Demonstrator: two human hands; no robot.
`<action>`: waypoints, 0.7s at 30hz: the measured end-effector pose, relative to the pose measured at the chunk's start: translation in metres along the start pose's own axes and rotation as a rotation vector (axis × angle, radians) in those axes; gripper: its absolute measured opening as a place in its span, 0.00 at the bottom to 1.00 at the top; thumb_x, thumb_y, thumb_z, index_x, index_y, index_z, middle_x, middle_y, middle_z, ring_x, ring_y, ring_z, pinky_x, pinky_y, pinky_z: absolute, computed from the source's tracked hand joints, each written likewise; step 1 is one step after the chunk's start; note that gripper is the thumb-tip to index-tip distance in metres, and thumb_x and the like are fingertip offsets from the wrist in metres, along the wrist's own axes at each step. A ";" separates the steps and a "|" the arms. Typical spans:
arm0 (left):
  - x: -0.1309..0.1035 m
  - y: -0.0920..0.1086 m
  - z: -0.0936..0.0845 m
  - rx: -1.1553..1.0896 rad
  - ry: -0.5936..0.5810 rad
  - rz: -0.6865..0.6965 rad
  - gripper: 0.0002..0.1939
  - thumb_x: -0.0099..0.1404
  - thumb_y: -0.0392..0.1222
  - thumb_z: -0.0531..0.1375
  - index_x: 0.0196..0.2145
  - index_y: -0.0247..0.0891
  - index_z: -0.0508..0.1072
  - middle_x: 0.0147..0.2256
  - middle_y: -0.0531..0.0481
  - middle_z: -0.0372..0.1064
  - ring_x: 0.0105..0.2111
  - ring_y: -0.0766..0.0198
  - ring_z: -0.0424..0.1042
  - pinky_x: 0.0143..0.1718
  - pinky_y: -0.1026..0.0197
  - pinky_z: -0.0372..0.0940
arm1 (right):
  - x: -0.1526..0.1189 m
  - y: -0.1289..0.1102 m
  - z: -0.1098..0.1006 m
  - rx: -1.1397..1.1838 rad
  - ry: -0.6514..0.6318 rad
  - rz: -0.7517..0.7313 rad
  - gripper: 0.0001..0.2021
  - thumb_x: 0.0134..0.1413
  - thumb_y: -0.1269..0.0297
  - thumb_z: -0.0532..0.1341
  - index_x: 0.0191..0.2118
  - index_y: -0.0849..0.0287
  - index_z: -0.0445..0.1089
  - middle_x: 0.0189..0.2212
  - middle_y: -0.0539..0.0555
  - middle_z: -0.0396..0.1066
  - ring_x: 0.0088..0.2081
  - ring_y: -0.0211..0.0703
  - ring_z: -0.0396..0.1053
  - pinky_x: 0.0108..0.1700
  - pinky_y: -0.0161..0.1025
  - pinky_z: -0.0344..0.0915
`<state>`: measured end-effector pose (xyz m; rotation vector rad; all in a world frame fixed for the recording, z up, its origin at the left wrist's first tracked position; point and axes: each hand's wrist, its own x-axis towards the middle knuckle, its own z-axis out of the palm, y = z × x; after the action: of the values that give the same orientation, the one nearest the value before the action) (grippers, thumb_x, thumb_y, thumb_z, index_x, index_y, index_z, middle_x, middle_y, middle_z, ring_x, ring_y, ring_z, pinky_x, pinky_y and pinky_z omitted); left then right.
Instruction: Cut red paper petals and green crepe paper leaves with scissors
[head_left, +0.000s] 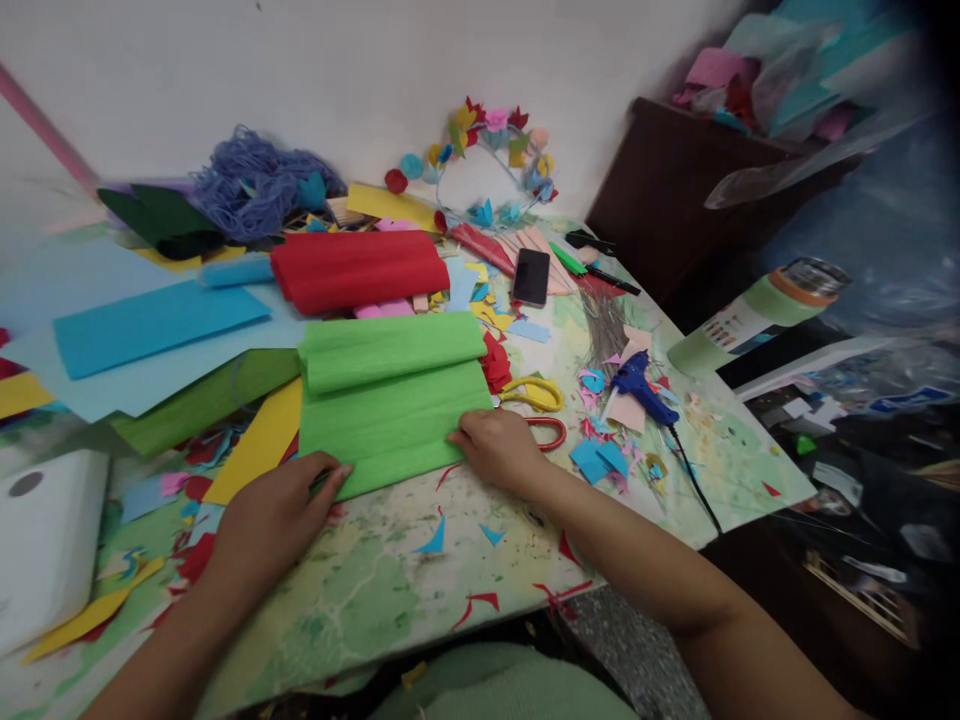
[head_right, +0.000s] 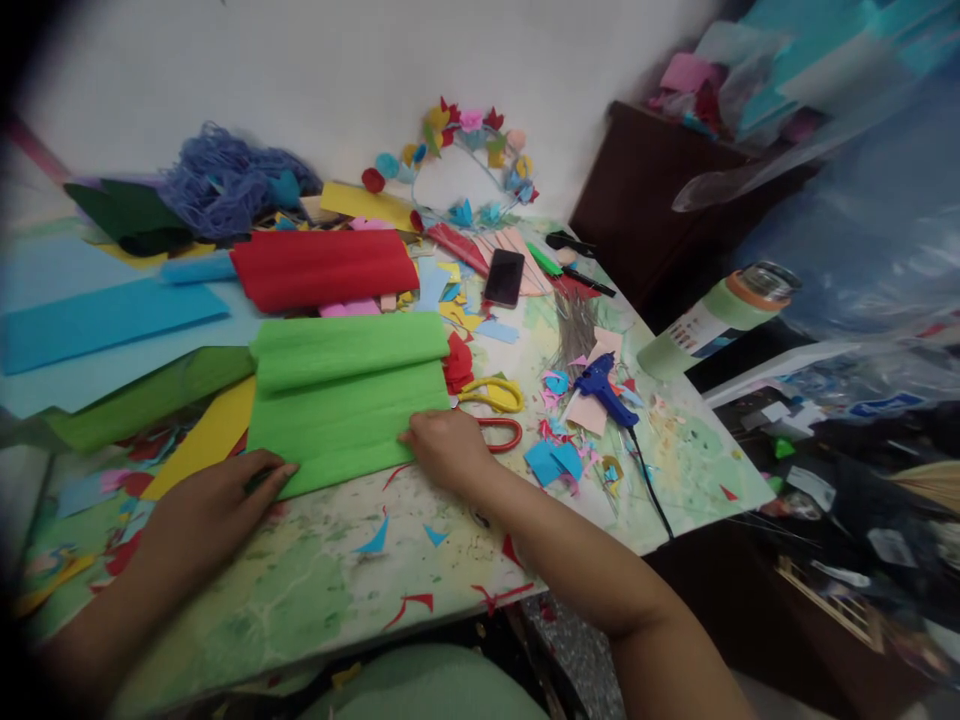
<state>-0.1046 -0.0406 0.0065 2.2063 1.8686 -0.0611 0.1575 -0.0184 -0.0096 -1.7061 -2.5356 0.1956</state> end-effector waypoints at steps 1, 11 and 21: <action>0.000 0.000 0.001 0.007 0.006 -0.009 0.20 0.67 0.53 0.43 0.37 0.40 0.70 0.35 0.44 0.75 0.36 0.50 0.73 0.31 0.57 0.60 | 0.000 0.000 0.001 0.000 0.005 -0.005 0.14 0.63 0.56 0.53 0.35 0.60 0.70 0.33 0.55 0.74 0.35 0.43 0.70 0.32 0.36 0.55; 0.003 -0.001 0.005 0.087 0.023 -0.005 0.23 0.67 0.55 0.42 0.35 0.40 0.71 0.33 0.43 0.76 0.34 0.49 0.74 0.28 0.58 0.58 | -0.002 0.002 0.012 -0.020 0.064 -0.006 0.13 0.63 0.59 0.53 0.34 0.60 0.69 0.30 0.54 0.72 0.33 0.43 0.68 0.32 0.36 0.54; 0.010 -0.011 0.024 0.184 0.320 0.151 0.21 0.66 0.51 0.50 0.45 0.32 0.70 0.40 0.37 0.73 0.43 0.46 0.70 0.44 0.49 0.62 | -0.005 -0.003 0.013 -0.070 0.158 -0.025 0.08 0.60 0.71 0.54 0.44 0.61 0.68 0.44 0.59 0.67 0.46 0.50 0.60 0.48 0.44 0.55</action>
<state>-0.1107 -0.0346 -0.0205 2.6075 1.9100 0.1642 0.1547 -0.0256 -0.0215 -1.6415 -2.4747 -0.0289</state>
